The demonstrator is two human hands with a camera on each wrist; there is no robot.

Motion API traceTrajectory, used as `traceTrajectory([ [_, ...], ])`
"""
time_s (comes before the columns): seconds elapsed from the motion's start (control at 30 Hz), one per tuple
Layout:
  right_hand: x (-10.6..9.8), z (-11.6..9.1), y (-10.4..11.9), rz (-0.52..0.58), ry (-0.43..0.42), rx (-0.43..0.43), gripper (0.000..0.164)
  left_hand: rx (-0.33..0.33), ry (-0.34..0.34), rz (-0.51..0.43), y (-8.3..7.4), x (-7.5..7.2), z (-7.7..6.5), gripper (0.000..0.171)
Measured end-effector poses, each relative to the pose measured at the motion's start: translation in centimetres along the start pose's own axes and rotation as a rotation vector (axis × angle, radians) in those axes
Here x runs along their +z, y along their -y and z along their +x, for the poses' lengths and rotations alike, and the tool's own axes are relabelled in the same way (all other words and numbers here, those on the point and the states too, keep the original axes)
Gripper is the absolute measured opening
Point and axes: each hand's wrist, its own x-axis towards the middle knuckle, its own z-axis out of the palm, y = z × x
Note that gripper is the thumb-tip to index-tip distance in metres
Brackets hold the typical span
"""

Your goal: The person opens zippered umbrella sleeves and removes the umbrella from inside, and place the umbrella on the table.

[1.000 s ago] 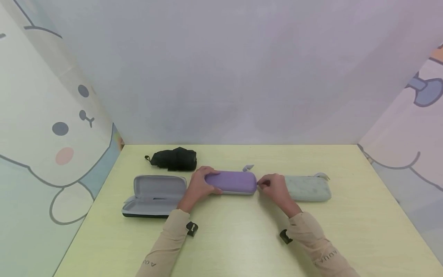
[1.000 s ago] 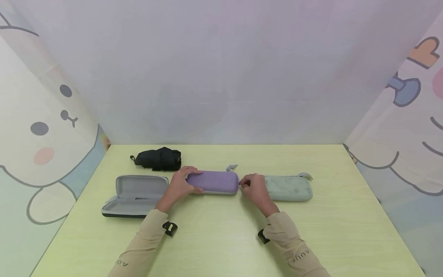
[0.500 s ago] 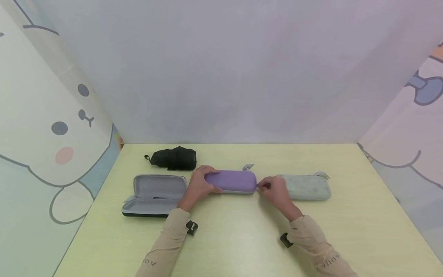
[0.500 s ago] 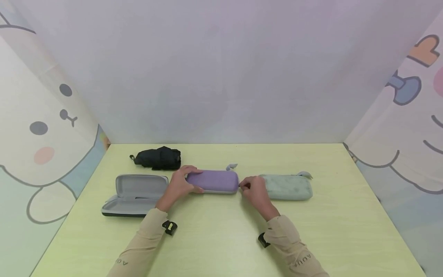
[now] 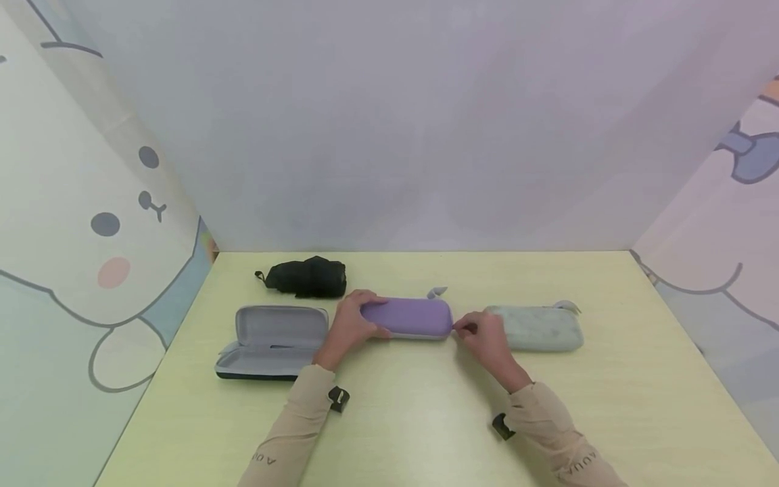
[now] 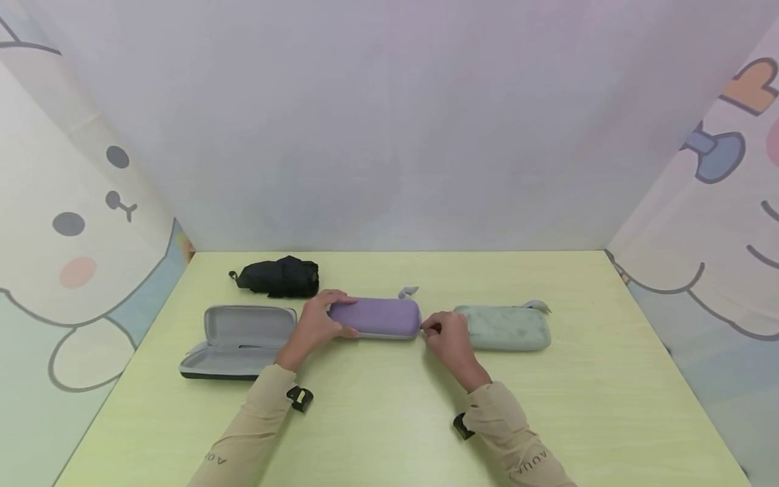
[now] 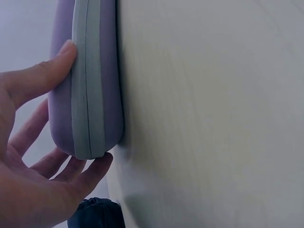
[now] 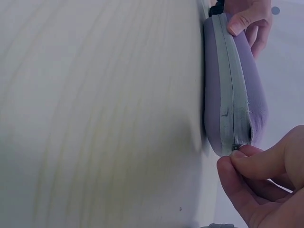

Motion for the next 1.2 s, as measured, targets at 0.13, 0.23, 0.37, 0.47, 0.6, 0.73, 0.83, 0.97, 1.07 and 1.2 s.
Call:
traceTrajectory([
  [0.13, 0.1, -0.2, 0.0, 0.004, -0.019, -0.013, 0.013, -0.005, -0.001, -0.001, -0.1, 0.0, 0.0, 0.061],
  [0.23, 0.2, -0.4, 0.0, 0.009, -0.027, -0.015, 0.013, -0.012, -0.003, -0.004, -0.2, 0.0, 0.0, 0.061],
  [0.37, 0.3, -0.5, 0.1, 0.012, -0.022, 0.002, 0.012, -0.016, -0.003, -0.012, -0.2, 0.0, 0.0, 0.061],
  [0.47, 0.3, -0.6, 0.2, 0.010, -0.015, 0.025, 0.011, -0.016, -0.002, -0.011, -0.1, 0.0, 0.0, 0.061],
  [0.6, 0.3, -0.8, 0.4, 0.009, -0.019, 0.036, 0.008, -0.024, -0.001, -0.007, -0.1, 0.0, 0.0, 0.060],
  [0.73, 0.4, -1.0, 0.4, 0.011, -0.036, 0.027, 0.008, -0.025, -0.002, -0.011, -0.1, 0.0, 0.0, 0.060],
  [0.83, 0.5, -1.2, 0.3, 0.014, -0.048, 0.026, 0.009, -0.019, -0.005, -0.013, 0.0, 0.1, 0.0, 0.060],
  [0.97, 0.6, -1.3, 0.3, 0.019, -0.052, 0.037, 0.009, -0.020, -0.008, -0.016, -0.1, 0.0, 0.0, 0.060],
  [1.07, 0.7, -1.5, 0.5, 0.019, -0.054, 0.048, 0.010, -0.023, -0.007, -0.021, -0.2, 0.0, 0.0, 0.060],
  [1.2, 0.8, -1.7, 0.7, 0.017, -0.064, 0.042, 0.012, -0.023, -0.010, -0.025, -0.3, -0.1, 0.0, 0.060],
])
